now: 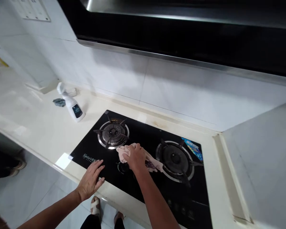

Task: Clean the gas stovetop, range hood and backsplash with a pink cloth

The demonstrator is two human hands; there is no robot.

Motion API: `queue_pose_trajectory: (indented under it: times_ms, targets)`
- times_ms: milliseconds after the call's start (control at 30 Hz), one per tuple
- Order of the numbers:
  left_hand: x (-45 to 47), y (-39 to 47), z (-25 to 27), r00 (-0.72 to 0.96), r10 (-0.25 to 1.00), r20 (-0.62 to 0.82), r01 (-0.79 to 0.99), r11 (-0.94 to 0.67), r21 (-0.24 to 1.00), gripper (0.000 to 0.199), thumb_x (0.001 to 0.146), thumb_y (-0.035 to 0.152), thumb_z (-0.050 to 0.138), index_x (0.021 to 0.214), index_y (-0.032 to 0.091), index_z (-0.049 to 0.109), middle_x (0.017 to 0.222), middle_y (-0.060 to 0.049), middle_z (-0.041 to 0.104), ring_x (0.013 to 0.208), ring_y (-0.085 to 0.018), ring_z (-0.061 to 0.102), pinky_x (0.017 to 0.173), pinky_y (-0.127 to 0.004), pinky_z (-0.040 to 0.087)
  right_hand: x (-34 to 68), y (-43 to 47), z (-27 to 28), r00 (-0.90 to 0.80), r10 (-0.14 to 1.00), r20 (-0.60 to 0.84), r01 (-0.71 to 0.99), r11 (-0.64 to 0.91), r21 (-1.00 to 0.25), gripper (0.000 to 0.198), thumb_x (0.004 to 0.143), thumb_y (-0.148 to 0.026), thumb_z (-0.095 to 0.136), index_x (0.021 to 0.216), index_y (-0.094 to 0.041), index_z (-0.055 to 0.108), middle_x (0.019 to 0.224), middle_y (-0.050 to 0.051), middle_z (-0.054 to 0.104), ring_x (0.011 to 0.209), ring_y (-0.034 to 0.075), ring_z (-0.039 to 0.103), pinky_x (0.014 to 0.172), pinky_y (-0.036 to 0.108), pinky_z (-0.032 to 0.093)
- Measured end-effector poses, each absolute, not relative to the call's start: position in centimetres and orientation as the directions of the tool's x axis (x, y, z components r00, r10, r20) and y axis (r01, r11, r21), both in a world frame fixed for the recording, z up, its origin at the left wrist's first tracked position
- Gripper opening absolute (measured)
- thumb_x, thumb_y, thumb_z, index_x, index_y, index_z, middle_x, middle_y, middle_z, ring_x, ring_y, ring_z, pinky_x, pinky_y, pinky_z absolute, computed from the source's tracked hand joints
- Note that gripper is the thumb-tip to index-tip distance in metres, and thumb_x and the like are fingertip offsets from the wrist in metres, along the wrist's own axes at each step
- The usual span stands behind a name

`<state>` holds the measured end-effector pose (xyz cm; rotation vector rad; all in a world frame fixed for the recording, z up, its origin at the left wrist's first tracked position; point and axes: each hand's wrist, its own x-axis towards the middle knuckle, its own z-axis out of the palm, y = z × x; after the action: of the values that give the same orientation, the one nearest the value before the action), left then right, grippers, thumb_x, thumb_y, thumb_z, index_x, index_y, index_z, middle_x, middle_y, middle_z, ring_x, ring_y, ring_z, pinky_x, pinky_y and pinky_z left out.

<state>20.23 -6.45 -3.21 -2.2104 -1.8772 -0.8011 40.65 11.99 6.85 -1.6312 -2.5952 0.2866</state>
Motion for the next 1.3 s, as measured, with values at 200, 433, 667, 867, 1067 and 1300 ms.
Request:
queue_pose_trajectory:
  times_ms: [200,433,667,867,1067,1300]
  targets:
    - [19.8,-5.9,-3.2,0.106,0.876,0.47,0.951,-0.228,0.21,0.04,0.094,0.031,0.055,0.131,0.018,0.052,0.145,-0.015,0.051,0.135,-0.033,0.046,0.11,-0.057,0.044,42.8,11.5,5.8,-0.219,0.973,-0.078,0.948,0.193,-0.254,0.061,0.081,-0.046,0.065,0.138,-0.028,0.051,0.132,0.015,0.046,0.113,0.033,0.05,0.094,0.046,0.038]
    - [19.8,-5.8,-3.8,0.111,0.869,0.483,0.95,-0.235,0.205,0.04,0.094,0.032,0.055,0.131,0.017,0.055,0.145,-0.016,0.051,0.136,-0.035,0.046,0.108,-0.058,0.046,45.8,10.7,6.8,-0.018,0.996,0.089,0.686,0.078,-0.724,0.055,0.073,-0.034,0.06,0.125,-0.016,0.055,0.113,0.01,0.054,0.107,0.024,0.056,0.097,0.037,0.046]
    - [19.9,-6.1,-4.2,0.092,0.874,0.476,0.939,-0.235,0.25,0.038,0.094,0.026,0.053,0.131,0.016,0.055,0.145,-0.017,0.052,0.136,-0.037,0.046,0.108,-0.061,0.046,44.6,13.1,11.8,0.143,0.948,0.285,0.413,0.204,-0.888,0.068,0.078,-0.041,0.059,0.14,-0.022,0.038,0.124,0.008,0.058,0.106,0.022,0.06,0.092,0.036,0.049]
    - [19.6,-6.3,-4.5,0.096,0.852,0.514,0.896,-0.299,0.329,0.04,0.096,0.022,0.048,0.135,0.019,0.052,0.144,-0.017,0.053,0.138,-0.034,0.045,0.107,-0.062,0.046,39.8,12.8,6.8,0.074,0.997,-0.034,0.886,-0.081,-0.456,0.055,0.08,-0.043,0.055,0.131,-0.022,0.054,0.13,0.017,0.05,0.119,0.034,0.05,0.096,0.053,0.042]
    - [10.6,-6.9,-4.3,0.012,0.839,0.544,0.94,-0.195,0.28,0.041,0.096,0.029,0.051,0.137,0.021,0.05,0.139,-0.015,0.058,0.129,-0.033,0.054,0.104,-0.058,0.048,35.1,11.6,6.8,-0.011,0.99,-0.139,0.986,-0.013,-0.166,0.05,0.087,-0.051,0.052,0.13,-0.025,0.059,0.13,0.017,0.048,0.118,0.036,0.049,0.089,0.053,0.043]
    - [0.6,-7.4,-4.2,0.031,0.843,0.537,0.979,-0.132,0.152,0.047,0.099,0.036,0.046,0.144,0.022,0.045,0.143,-0.013,0.056,0.132,-0.032,0.051,0.104,-0.051,0.045,26.7,3.6,5.9,-0.255,0.966,0.052,0.953,0.26,-0.158,0.039,0.089,-0.038,0.054,0.123,-0.019,0.061,0.118,0.014,0.056,0.109,0.031,0.054,0.09,0.042,0.043]
